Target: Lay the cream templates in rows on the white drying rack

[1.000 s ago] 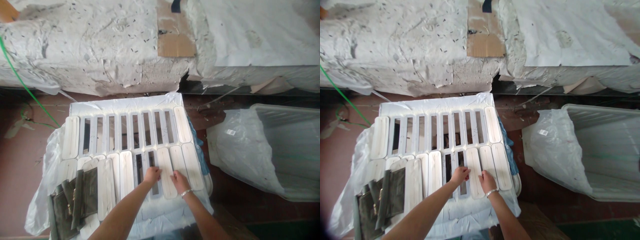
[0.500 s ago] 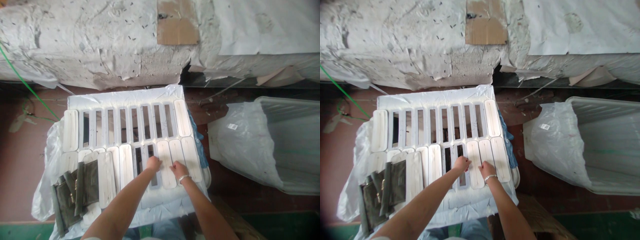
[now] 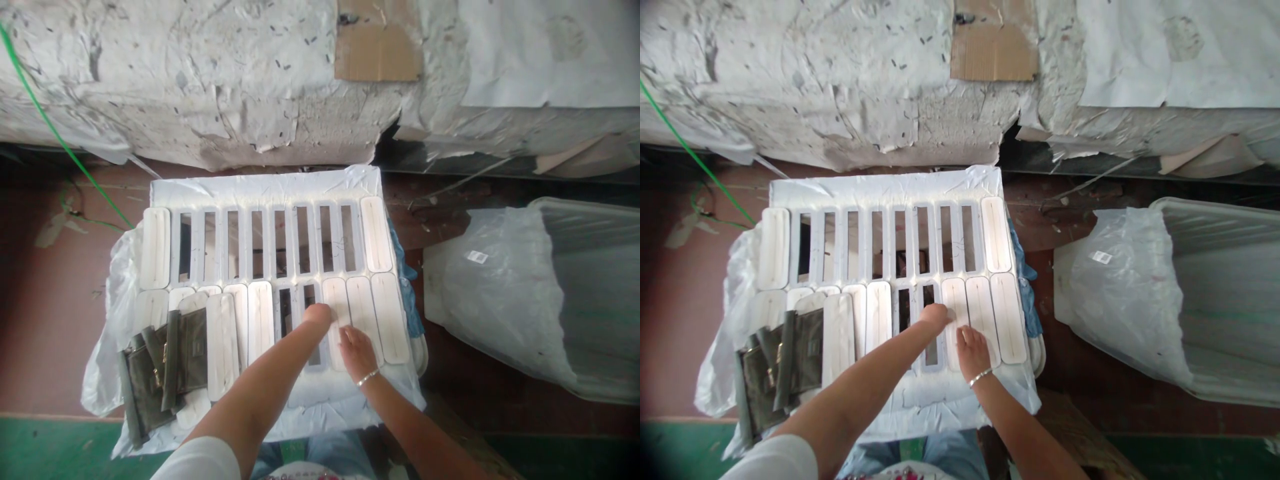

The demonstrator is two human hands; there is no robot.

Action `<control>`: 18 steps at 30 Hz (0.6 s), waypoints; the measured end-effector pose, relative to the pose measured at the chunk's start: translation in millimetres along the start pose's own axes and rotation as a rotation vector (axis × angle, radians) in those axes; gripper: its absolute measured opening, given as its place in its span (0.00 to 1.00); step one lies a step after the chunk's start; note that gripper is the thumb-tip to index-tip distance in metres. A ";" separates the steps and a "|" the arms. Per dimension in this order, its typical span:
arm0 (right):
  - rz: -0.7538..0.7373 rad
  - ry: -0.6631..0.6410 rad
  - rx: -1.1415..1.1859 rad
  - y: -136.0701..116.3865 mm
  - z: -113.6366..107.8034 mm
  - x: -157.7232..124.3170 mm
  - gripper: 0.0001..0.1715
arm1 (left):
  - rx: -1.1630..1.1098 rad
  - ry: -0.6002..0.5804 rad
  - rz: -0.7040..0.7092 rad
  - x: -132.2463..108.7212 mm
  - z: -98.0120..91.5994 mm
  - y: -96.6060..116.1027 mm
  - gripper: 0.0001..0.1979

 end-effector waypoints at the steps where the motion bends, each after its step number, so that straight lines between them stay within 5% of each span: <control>1: -0.054 0.090 0.009 0.0 4.3 -12.1 0.19 | 0.052 0.001 0.028 -1.1 -2.2 2.9 0.11; 4: -0.154 0.197 0.025 9.1 17.9 -47.4 0.24 | 0.187 0.101 0.174 -8.9 -9.4 8.7 0.20; 9: -0.252 0.147 0.049 20.4 30.8 -91.8 0.27 | 0.424 0.186 0.439 -19.0 -1.1 5.4 0.38; 14: -0.222 0.159 0.037 16.2 29.7 -102.4 0.29 | 0.611 0.139 0.397 -6.6 19.4 9.1 0.62; 18: -0.385 0.234 -0.053 13.8 22.7 -92.7 0.29 | 0.537 0.185 0.498 -20.2 25.9 3.3 0.52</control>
Point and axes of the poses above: each hand's wrist, its own x-axis towards the middle knuckle, its own z-axis out of the palm, y = z × x, the point moved 4 cm from there along x, towards the middle knuckle, and after that the axes turned 10 degrees about z, right-handed, at the moved point
